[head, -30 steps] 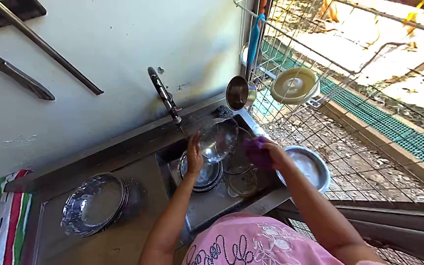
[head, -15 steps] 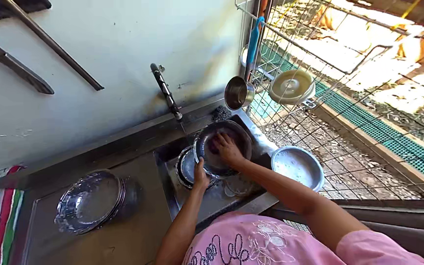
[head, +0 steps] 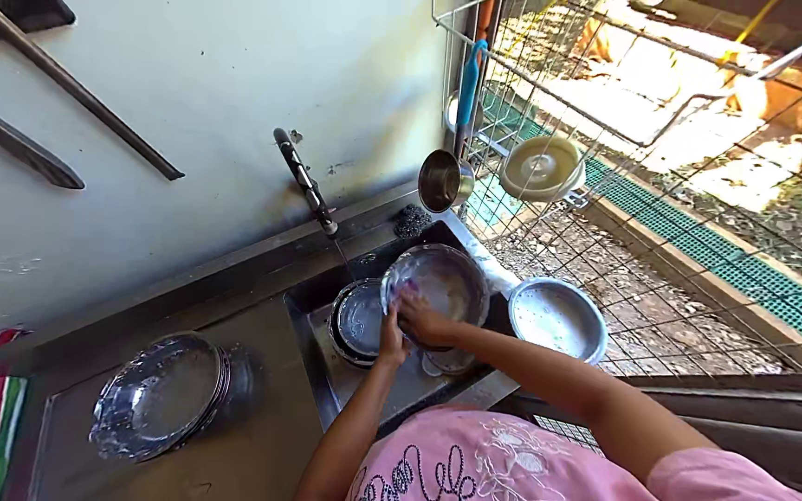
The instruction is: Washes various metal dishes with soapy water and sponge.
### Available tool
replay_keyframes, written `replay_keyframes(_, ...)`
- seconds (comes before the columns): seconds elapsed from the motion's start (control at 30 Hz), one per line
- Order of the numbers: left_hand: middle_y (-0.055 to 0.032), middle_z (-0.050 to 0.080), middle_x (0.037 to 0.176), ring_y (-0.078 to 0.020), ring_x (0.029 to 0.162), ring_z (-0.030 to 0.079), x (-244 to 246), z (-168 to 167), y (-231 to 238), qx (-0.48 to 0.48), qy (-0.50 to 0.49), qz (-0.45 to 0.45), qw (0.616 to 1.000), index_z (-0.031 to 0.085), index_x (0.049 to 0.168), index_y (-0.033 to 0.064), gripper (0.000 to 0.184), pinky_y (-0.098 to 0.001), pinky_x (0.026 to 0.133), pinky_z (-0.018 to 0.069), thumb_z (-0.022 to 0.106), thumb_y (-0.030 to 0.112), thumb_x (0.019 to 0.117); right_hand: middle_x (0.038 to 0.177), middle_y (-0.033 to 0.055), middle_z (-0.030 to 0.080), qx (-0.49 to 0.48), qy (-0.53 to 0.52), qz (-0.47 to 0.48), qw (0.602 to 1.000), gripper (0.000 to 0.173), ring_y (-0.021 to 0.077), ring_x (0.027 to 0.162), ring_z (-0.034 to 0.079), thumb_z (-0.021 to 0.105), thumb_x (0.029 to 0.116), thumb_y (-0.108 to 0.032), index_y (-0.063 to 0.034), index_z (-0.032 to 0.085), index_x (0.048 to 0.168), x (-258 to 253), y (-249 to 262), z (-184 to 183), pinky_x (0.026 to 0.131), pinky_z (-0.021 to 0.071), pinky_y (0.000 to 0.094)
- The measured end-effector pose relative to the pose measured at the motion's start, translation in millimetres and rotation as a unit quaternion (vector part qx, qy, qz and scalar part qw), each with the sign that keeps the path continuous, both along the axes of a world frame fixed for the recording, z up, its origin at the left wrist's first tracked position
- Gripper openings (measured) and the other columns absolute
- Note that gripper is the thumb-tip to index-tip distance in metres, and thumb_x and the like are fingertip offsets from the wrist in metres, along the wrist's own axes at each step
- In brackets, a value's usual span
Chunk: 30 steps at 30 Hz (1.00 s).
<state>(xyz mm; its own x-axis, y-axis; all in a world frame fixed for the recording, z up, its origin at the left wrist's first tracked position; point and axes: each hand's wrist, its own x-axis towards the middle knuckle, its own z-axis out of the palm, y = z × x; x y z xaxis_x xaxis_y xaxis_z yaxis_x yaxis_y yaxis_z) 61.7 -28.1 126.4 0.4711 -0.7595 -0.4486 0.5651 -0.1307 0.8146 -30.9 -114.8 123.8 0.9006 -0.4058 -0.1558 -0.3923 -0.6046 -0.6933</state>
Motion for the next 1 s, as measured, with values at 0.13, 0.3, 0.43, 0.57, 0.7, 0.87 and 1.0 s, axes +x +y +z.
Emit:
replay_keyframes(0.13, -0.0219, 0.039, 0.157, -0.0296, 0.14, 0.046, 33.4, -0.3, 20.3, 0.063, -0.017, 0.044, 0.997, 0.026, 0.159, 0.0053, 0.054, -0.0496, 0.113, 0.0409, 0.025, 0.034, 0.1135, 0.167, 0.0123, 0.032, -0.089, 0.134, 0.172, 0.972, 0.044, 0.0415, 0.156, 0.02, 0.053, 0.1011, -0.005, -0.0067, 0.057, 0.145, -41.2, -18.1, 10.7, 0.121, 0.0153, 0.0691)
replay_keyframes(0.3, -0.0212, 0.042, 0.153, -0.0267, 0.134, 0.05, -0.4, -0.8, 18.0, 0.041, 0.022, -0.005, 0.999, 0.025, 0.158, 0.0048, 0.051, -0.0449, 0.108, 0.0449, 0.024, 0.031, 0.1138, 0.17, 0.0195, 0.017, -0.119, 0.082, 0.024, 0.989, 0.05, 0.0442, 0.157, 0.011, 0.047, 0.1057, -0.018, -0.0038, 0.045, 0.154, -19.2, -36.7, 4.6, 0.124, 0.0115, 0.0663)
replay_keyframes(0.43, -0.0171, 0.06, 0.124, -0.0221, 0.107, 0.061, 19.5, 6.6, -1.4, 0.065, 0.03, 0.034, 0.997, 0.044, 0.143, 0.0016, 0.053, -0.0426, 0.09, 0.0527, 0.024, 0.04, 0.1128, 0.162, 0.028, 0.032, 0.037, 0.024, 0.111, 0.993, 0.073, 0.0457, 0.152, 0.029, 0.072, 0.0947, -0.036, 0.0043, 0.047, 0.15, -7.7, -0.7, 12.6, 0.122, 0.0229, 0.0611)
replay_keyframes(0.57, -0.0201, 0.051, 0.147, -0.0295, 0.13, 0.055, 56.1, 12.6, 4.1, 0.116, 0.028, 0.02, 0.993, 0.041, 0.151, 0.0062, 0.05, -0.0507, 0.105, 0.0469, 0.035, 0.036, 0.1117, 0.143, 0.0249, 0.055, -0.062, 0.138, 0.258, 0.954, 0.065, 0.0509, 0.134, 0.048, 0.079, 0.0734, 0.008, -0.002, 0.063, 0.135, -32.4, -11.7, 18.9, 0.102, 0.0432, 0.0687)
replay_keyframes(0.7, -0.0251, 0.049, 0.143, -0.0336, 0.118, 0.059, 13.2, -3.7, 3.6, 0.086, 0.051, 0.005, 0.995, 0.015, 0.162, 0.0163, 0.058, -0.0495, 0.092, 0.0526, 0.038, 0.029, 0.1111, 0.124, 0.0333, 0.063, -0.039, 0.184, 0.141, 0.972, 0.04, 0.0522, 0.119, 0.059, 0.07, 0.0904, -0.002, 0.0077, 0.062, 0.128, -10.6, -5.6, 31.7, 0.1, 0.0445, 0.0693)
replay_keyframes(0.87, -0.0252, 0.046, 0.148, -0.0321, 0.131, 0.051, 20.4, -1.5, 5.8, 0.122, 0.014, 0.071, 0.99, 0.032, 0.155, 0.0009, 0.056, -0.051, 0.107, 0.0433, 0.025, 0.038, 0.1134, 0.147, 0.0269, 0.05, -0.011, 0.131, 0.1, 0.986, 0.062, 0.046, 0.139, 0.045, 0.071, 0.0844, 0.0, 0.0033, 0.052, 0.143, -9.0, 25.5, 11.4, 0.109, 0.0394, 0.0647)
replay_keyframes(1.0, -0.0212, 0.045, 0.153, -0.0338, 0.135, 0.05, 49.1, -1.3, 9.0, 0.143, 0.038, 0.039, 0.988, 0.031, 0.158, 0.0108, 0.056, -0.055, 0.106, 0.045, 0.031, 0.042, 0.1118, 0.141, 0.0296, 0.055, -0.099, 0.176, 0.191, 0.961, 0.039, 0.0532, 0.134, 0.047, 0.061, 0.0945, 0.004, 0.0009, 0.062, 0.133, -35.4, -0.8, 3.1, 0.108, 0.0371, 0.0701)
